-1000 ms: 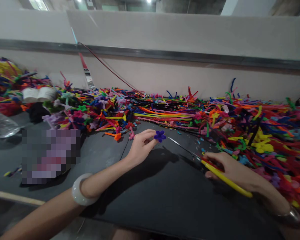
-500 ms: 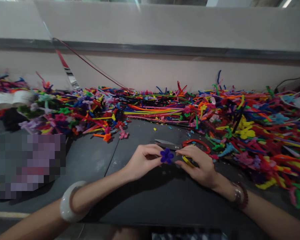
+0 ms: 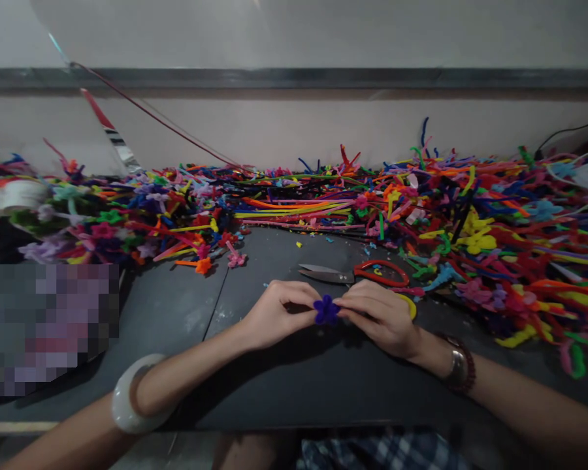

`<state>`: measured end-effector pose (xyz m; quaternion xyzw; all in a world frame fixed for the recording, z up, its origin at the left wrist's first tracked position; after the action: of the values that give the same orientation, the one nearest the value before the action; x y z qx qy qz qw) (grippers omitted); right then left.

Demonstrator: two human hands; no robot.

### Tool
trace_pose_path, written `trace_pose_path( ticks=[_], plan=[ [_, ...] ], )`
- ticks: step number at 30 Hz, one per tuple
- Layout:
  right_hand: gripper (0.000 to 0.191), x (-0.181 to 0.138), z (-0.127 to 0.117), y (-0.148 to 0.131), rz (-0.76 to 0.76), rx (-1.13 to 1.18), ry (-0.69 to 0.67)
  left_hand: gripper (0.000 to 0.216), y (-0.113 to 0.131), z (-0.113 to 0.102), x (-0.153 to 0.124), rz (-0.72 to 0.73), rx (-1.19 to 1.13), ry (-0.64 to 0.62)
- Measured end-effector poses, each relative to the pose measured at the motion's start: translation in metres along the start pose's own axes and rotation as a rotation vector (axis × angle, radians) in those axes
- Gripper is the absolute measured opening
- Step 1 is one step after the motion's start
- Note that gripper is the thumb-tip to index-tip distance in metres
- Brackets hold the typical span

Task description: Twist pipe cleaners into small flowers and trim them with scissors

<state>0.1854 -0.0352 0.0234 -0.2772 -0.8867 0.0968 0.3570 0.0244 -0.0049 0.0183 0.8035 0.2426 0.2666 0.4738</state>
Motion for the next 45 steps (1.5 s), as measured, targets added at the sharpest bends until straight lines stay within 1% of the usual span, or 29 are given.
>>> trace_pose_path(
  ticks=[5, 17, 29, 34, 36, 38, 40, 41, 42, 43, 45],
  plan=[
    [0.023, 0.000, 0.000, -0.001, -0.043, 0.021, 0.036, 0.013, 0.001, 0.000, -0.001, 0.015, 0.008, -0.021],
    [0.020, -0.001, 0.001, -0.002, -0.075, 0.017, 0.027, 0.015, 0.001, 0.000, -0.001, 0.007, 0.022, -0.043],
    [0.016, 0.000, 0.000, -0.004, -0.054, -0.011, 0.021, 0.014, 0.000, -0.001, 0.000, 0.004, 0.032, -0.048],
    [0.016, -0.003, 0.004, -0.004, -0.057, -0.009, 0.001, 0.013, 0.000, 0.000, -0.001, 0.009, 0.040, -0.049],
    [0.019, -0.002, 0.004, -0.001, -0.049, -0.015, -0.041, 0.013, -0.001, -0.001, -0.001, 0.015, 0.042, -0.034],
    [0.027, 0.000, 0.000, 0.006, -0.001, -0.061, -0.121, 0.012, -0.003, -0.003, 0.000, 0.018, 0.040, 0.004],
    [0.035, 0.003, -0.008, 0.017, 0.109, -0.162, -0.221, 0.012, -0.004, -0.007, 0.000, 0.015, 0.030, 0.066],
    [0.031, 0.004, -0.014, 0.023, 0.172, -0.209, -0.264, 0.013, -0.005, -0.009, 0.001, 0.010, 0.021, 0.099],
    [0.026, 0.004, -0.020, 0.031, 0.268, -0.266, -0.324, 0.013, -0.005, -0.012, 0.001, 0.003, 0.013, 0.131],
    [0.025, 0.003, -0.026, 0.037, 0.348, -0.329, -0.380, 0.014, -0.006, -0.014, 0.001, -0.005, 0.005, 0.157],
    [0.034, -0.001, -0.036, 0.048, 0.457, -0.409, -0.490, 0.015, -0.007, -0.018, 0.001, -0.018, 0.002, 0.196]
  ],
)
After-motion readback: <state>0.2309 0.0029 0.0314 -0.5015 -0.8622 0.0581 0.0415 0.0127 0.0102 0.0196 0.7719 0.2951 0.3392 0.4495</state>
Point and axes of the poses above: each hand's wrist, its own x-axis towards the middle knuckle, its own z-axis out of the palm, y = z × x, the point moved 3 cm from there along x, towards the middle knuckle, and after that the axes turned 9 degrees about -y, right-handed, at the moved point
